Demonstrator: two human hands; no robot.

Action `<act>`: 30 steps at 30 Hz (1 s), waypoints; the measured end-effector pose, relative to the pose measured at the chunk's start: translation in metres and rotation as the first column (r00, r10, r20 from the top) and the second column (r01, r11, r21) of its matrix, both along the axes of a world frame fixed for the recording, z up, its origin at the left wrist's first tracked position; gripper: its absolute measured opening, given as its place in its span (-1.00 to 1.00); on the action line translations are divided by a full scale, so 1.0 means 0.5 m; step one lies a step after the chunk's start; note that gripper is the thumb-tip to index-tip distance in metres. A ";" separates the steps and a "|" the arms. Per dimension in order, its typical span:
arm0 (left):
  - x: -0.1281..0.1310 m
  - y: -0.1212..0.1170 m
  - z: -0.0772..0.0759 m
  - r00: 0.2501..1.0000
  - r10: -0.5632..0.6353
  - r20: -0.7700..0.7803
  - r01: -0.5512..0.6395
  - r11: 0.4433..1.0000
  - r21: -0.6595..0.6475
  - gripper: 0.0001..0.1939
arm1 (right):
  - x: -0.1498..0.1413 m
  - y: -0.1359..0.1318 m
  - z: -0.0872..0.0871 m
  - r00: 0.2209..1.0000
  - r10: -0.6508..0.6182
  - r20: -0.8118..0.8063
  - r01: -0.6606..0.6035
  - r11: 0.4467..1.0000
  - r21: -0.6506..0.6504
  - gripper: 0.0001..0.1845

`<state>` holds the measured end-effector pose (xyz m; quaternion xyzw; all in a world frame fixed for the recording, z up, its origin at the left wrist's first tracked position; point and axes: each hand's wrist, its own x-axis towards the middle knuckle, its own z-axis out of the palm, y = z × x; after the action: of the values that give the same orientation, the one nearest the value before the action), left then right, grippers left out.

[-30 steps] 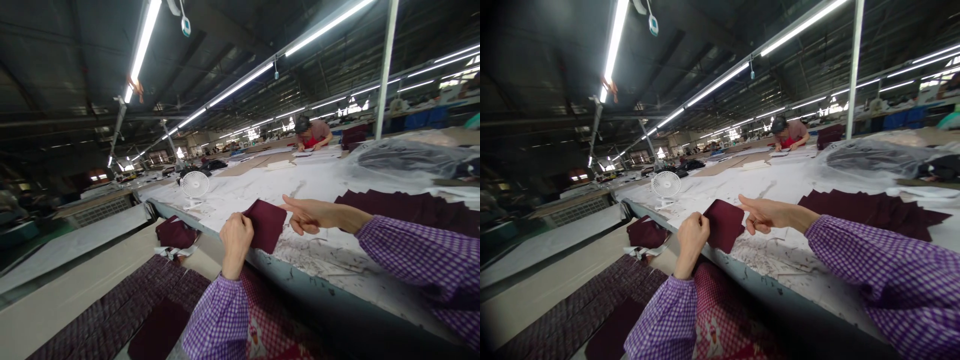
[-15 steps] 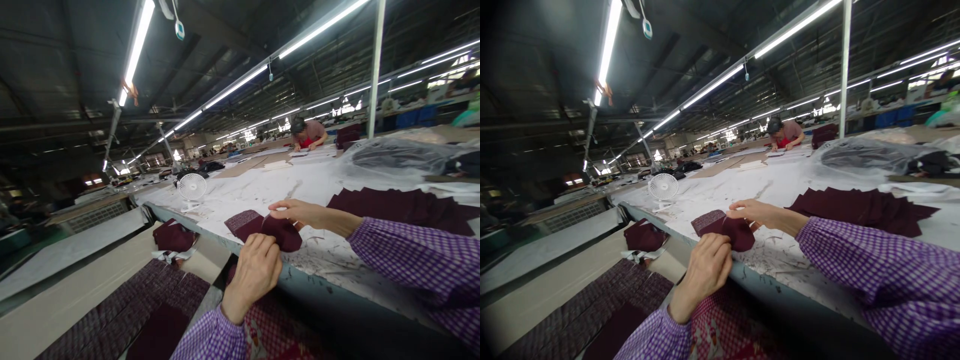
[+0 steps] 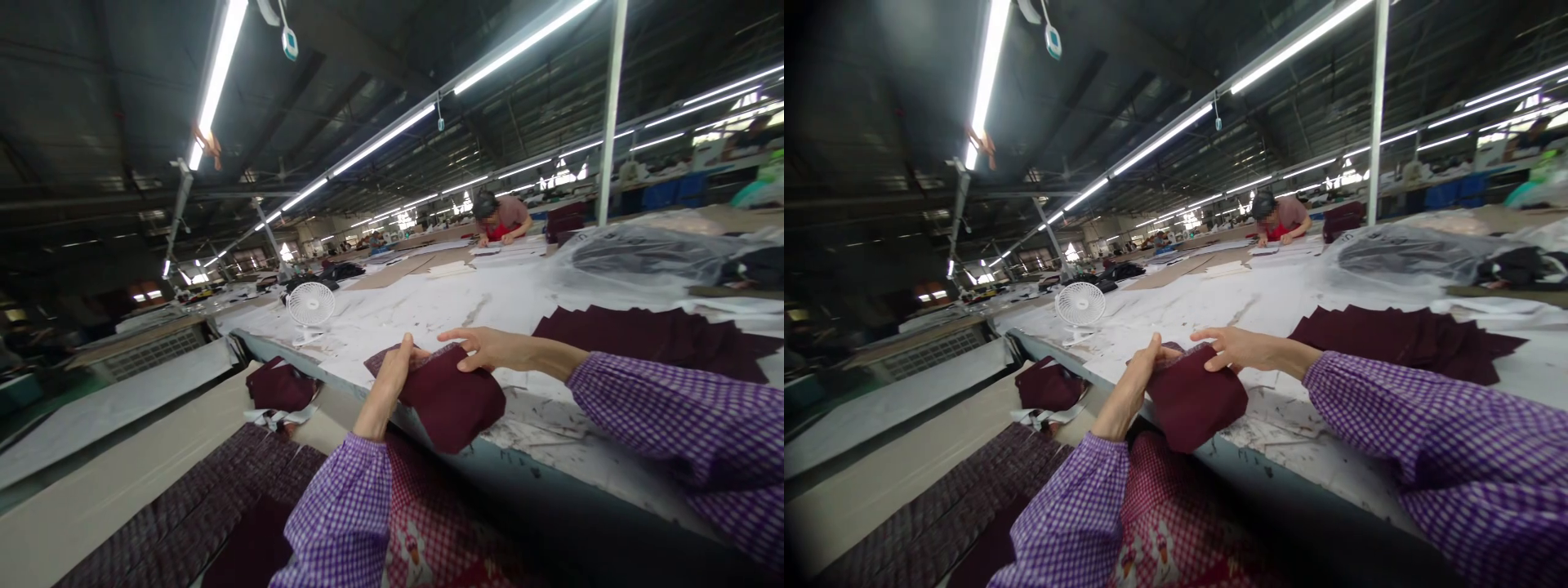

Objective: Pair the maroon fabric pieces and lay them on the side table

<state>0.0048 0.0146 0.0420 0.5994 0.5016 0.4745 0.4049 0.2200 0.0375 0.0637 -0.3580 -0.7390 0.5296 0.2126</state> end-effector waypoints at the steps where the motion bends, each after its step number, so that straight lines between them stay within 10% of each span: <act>1: 0.008 0.012 -0.005 0.998 -0.014 -0.054 0.013 1.000 -0.006 -0.45 | 0.004 0.007 -0.008 0.996 -0.047 0.072 0.045 0.999 0.025 -0.14; 6: 0.056 0.036 -0.025 0.903 0.058 -0.425 0.002 0.990 0.140 -0.78 | 0.020 0.026 -0.021 0.947 -0.171 0.271 0.141 0.982 0.126 -0.14; 14: 0.108 0.045 -0.070 0.824 0.138 -0.550 -0.039 0.982 0.187 -0.82 | 0.056 0.062 -0.034 0.810 -0.207 0.549 0.002 0.937 0.350 -0.24; 18: 0.113 0.031 -0.082 0.718 0.176 -0.673 0.075 0.942 0.327 -0.75 | 0.082 0.085 -0.042 0.798 -0.249 0.549 -0.125 0.823 0.555 -0.62; 24: 0.117 0.018 -0.077 0.610 0.184 -0.771 0.158 0.925 0.346 -0.70 | 0.085 0.098 -0.061 0.787 -0.280 0.550 -0.313 0.588 0.746 -0.69; 30: 0.116 0.018 -0.081 0.598 0.195 -0.778 0.172 0.917 0.361 -0.71 | 0.075 0.097 -0.070 0.770 -0.307 0.560 -0.345 0.537 0.770 -0.74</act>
<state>0.0630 0.0237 0.0014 0.8137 0.5252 0.2490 0.0018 0.2574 0.0857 0.0287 -0.3581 -0.9284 -0.0461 0.0872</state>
